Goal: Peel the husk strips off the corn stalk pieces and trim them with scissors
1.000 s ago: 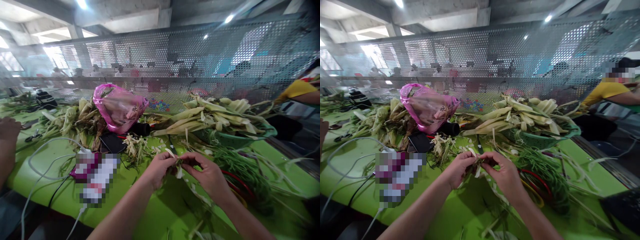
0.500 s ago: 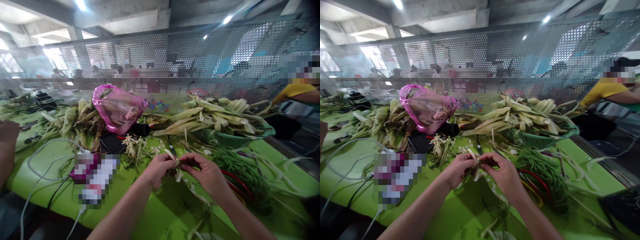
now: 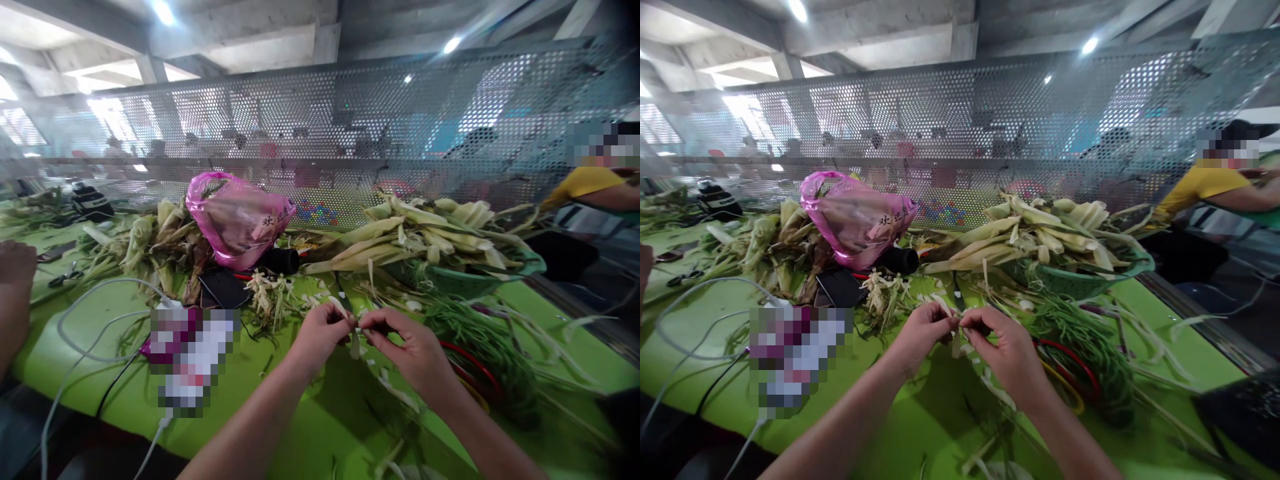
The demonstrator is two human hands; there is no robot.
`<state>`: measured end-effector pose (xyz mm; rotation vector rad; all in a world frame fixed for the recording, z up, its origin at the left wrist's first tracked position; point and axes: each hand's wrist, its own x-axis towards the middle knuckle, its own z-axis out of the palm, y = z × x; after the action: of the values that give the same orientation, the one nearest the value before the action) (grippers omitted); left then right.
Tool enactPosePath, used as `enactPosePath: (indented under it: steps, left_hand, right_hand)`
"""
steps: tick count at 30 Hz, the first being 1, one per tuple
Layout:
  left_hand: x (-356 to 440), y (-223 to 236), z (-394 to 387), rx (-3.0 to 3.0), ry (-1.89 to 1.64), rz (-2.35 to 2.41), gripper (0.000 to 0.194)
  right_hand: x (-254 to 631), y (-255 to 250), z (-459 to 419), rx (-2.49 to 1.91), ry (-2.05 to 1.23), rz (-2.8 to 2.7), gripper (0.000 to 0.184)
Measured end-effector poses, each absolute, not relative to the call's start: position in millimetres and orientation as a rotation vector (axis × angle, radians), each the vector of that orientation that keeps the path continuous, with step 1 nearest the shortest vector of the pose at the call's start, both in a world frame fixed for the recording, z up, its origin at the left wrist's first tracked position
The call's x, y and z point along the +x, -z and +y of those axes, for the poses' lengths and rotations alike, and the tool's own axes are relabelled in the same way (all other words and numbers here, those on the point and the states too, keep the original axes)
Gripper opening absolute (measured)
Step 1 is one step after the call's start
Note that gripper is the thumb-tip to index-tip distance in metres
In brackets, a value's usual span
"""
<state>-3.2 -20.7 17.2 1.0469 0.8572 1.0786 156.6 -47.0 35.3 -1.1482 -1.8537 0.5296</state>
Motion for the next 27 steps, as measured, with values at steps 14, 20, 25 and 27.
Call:
enactPosePath:
  steps: [14, 20, 25, 27]
  left_hand:
    - [-5, -17, -21, 0.891, -1.101, 0.841, 0.03]
    - [-7, -18, -19, 0.834, -1.203, 0.84, 0.026]
    - [-8, -21, -19, 0.779, -1.218, 0.823, 0.026]
    - [-9, -23, -19, 0.764, -1.22, 0.821, 0.028]
  right_hand:
    - [158, -40, -43, -1.279, -0.768, -1.641, 0.019]
    - [195, -40, -59, -1.503, -0.536, -1.632, 0.04]
    - [249, -24, -93, -1.824, -0.254, -1.922, 0.033]
    - [261, -19, -101, -1.882, -0.183, -2.009, 0.032]
